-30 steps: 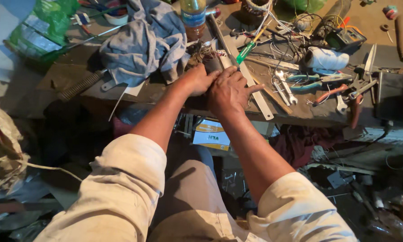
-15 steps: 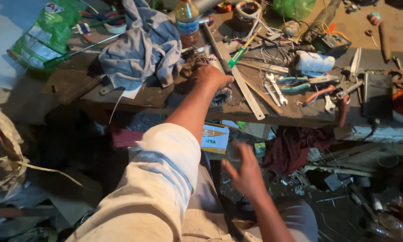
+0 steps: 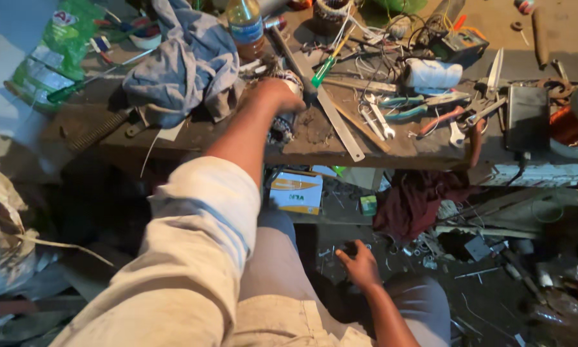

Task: The person works on a cylindrical electric motor stator, using a hammer and metal bar to tap and adjust the rotor shaft, then uses a screwdriver to pry and manipulate the windings. The person rotates the stator and continues to adjust internal components with the screwdriver.

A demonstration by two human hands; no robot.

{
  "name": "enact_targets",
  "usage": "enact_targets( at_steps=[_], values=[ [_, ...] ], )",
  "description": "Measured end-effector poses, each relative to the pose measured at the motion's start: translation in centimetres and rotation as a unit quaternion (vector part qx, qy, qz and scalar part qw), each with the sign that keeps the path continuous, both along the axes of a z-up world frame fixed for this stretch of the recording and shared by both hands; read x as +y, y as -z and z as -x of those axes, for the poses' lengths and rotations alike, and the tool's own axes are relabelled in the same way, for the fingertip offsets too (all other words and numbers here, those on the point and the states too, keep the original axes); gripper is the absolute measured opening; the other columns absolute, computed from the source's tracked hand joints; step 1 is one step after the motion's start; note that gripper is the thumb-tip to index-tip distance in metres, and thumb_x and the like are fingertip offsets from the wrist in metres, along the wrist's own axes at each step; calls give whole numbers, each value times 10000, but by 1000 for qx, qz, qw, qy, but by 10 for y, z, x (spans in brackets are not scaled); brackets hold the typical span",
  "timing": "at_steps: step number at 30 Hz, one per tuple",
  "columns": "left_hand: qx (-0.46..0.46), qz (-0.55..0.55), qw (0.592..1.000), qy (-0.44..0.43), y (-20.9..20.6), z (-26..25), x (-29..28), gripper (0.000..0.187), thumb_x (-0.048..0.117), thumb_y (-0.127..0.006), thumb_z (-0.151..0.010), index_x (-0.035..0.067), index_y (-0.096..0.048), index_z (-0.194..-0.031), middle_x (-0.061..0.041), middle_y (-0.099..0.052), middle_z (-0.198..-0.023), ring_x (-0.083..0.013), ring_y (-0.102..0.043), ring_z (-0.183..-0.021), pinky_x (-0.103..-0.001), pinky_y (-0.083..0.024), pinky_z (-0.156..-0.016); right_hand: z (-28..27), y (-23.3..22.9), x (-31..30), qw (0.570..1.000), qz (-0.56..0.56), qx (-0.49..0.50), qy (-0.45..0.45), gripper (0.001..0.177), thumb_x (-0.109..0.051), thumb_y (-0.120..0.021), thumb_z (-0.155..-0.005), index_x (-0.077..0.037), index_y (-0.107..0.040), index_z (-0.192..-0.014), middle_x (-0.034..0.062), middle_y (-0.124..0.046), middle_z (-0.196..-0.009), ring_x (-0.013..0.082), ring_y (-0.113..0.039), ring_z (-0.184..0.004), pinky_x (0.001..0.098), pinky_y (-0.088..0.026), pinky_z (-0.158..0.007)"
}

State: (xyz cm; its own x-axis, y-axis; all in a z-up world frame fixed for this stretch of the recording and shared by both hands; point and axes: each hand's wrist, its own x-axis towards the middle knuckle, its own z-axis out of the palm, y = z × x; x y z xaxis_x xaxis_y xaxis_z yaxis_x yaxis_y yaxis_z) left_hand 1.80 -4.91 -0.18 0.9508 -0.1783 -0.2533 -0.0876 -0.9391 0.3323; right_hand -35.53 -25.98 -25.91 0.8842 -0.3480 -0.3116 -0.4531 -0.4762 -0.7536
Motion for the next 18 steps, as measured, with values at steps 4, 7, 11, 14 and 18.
enact_targets(
  at_steps=[4,7,11,14,18],
  values=[
    [-61,-67,985,-147,5,5,-23,1339,690,-990,-485,-56,-395,-1424,-245,-502,-1418,-372,-570,-1249,-464,-484,-968,-11,0,0,999,-18,-45,-21,441,-297,-825,-802,-44,-692,-1137,116,-776,-968,217,-746,-819,363,-578,-749],
    [-44,46,987,-148,11,21,-9,1024,574,-955,-508,-5,-595,-1272,-211,-630,-1327,-331,-650,-1195,-421,-524,-982,-1,-5,3,998,-54,9,-24,396,-299,-805,-819,-40,-704,-1100,102,-791,-913,201,-760,-746,353,-591,-710],
    [-58,100,986,-119,1,28,19,864,583,-939,-568,15,-716,-1180,-223,-671,-1279,-338,-665,-1168,-413,-532,-983,-4,-22,2,999,-39,19,-29,349,-284,-808,-828,-40,-714,-1059,91,-784,-889,198,-741,-717,346,-577,-699],
    [-45,144,982,-111,4,31,30,847,594,-894,-586,-7,-741,-1164,-240,-725,-1229,-340,-719,-1131,-421,-560,-968,-3,-28,3,995,-83,43,-23,316,-259,-795,-830,-31,-708,-1030,110,-785,-843,197,-736,-705,358,-577,-681],
    [-131,190,968,-104,21,34,41,1055,611,-940,-539,-122,-597,-1215,-300,-674,-1207,-380,-686,-1117,-430,-543,-963,-1,-25,6,997,-34,47,-45,330,-281,-799,-844,-24,-707,-1030,117,-771,-832,212,-723,-711,358,-569,-692]
  ],
)
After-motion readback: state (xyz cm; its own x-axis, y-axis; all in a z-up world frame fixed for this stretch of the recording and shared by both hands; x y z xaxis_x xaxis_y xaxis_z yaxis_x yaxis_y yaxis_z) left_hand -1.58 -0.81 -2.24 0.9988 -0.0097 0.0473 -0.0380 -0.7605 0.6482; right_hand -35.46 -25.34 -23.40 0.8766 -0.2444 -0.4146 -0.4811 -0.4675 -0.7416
